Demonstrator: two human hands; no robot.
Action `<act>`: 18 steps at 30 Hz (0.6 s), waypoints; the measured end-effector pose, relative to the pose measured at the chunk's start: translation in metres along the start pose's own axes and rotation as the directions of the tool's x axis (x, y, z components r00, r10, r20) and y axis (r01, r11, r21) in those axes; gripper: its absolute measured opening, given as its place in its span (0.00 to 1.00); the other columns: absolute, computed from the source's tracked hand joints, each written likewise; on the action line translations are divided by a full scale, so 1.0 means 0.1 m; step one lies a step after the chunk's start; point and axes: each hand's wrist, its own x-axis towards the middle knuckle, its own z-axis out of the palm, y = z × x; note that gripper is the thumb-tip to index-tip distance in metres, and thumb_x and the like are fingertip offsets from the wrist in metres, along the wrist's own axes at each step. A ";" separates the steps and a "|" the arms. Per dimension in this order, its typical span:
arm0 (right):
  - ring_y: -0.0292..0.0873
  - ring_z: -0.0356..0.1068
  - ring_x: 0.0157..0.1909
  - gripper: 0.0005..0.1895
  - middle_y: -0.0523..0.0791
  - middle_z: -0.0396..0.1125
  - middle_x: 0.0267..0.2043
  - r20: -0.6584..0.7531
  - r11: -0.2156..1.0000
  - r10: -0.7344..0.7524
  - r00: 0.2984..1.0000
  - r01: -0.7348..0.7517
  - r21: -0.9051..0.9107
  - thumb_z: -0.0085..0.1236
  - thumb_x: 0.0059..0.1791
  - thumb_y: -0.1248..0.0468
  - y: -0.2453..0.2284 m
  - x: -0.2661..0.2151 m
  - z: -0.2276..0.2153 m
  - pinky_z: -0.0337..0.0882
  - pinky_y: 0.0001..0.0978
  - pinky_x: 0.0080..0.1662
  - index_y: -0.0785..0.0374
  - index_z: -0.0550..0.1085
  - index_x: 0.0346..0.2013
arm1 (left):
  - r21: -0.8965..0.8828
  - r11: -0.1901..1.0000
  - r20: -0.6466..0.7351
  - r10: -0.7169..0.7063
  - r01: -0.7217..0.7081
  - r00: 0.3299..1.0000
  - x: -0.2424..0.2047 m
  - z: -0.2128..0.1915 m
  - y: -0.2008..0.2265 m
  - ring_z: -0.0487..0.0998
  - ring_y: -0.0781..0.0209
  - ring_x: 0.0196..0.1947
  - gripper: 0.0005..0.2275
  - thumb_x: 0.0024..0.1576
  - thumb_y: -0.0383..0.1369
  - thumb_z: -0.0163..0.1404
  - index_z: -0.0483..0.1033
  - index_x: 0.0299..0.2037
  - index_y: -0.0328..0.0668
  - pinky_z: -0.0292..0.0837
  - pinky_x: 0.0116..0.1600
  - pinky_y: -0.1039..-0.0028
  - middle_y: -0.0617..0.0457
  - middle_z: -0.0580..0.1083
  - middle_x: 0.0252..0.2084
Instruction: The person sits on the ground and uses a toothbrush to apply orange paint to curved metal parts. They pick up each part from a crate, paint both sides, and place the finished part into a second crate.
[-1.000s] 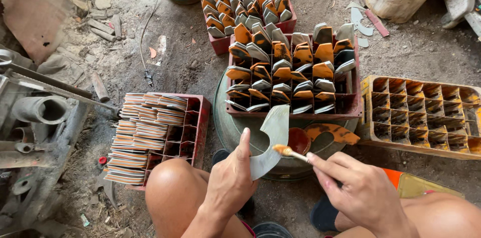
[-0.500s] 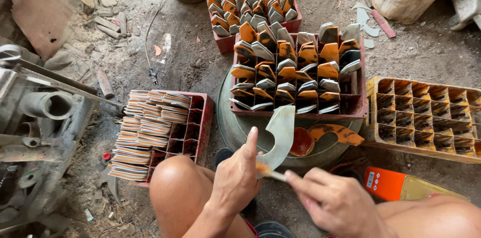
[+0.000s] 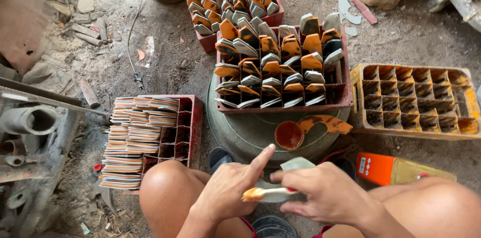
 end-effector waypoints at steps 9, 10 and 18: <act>0.36 0.76 0.41 0.20 0.50 0.79 0.41 -0.306 0.801 0.420 0.855 -0.190 0.568 0.76 0.39 0.67 0.01 0.01 0.05 0.77 0.31 0.41 0.66 0.67 0.23 | -0.608 0.786 -0.229 -0.306 0.110 0.924 0.12 0.15 0.07 0.77 0.55 0.57 0.49 0.43 0.30 0.70 0.48 0.73 0.35 0.76 0.57 0.65 0.43 0.66 0.66; 0.35 0.76 0.42 0.18 0.51 0.79 0.44 -0.326 0.705 0.467 0.822 -0.124 0.699 0.74 0.40 0.69 0.01 0.04 0.14 0.77 0.31 0.42 0.66 0.67 0.23 | -0.620 0.784 -0.198 -0.199 0.034 0.960 0.12 0.22 0.11 0.75 0.54 0.61 0.48 0.43 0.30 0.71 0.50 0.73 0.34 0.73 0.61 0.64 0.42 0.67 0.65; 0.38 0.64 0.30 0.20 0.53 0.66 0.35 -0.436 0.818 0.523 0.732 -0.289 0.497 0.71 0.43 0.62 0.06 0.06 0.28 0.69 0.35 0.32 0.68 0.73 0.42 | -0.897 0.439 -0.047 -0.221 0.056 0.974 0.18 0.53 0.13 0.78 0.60 0.57 0.27 0.56 0.26 0.60 0.65 0.65 0.35 0.76 0.61 0.68 0.48 0.76 0.56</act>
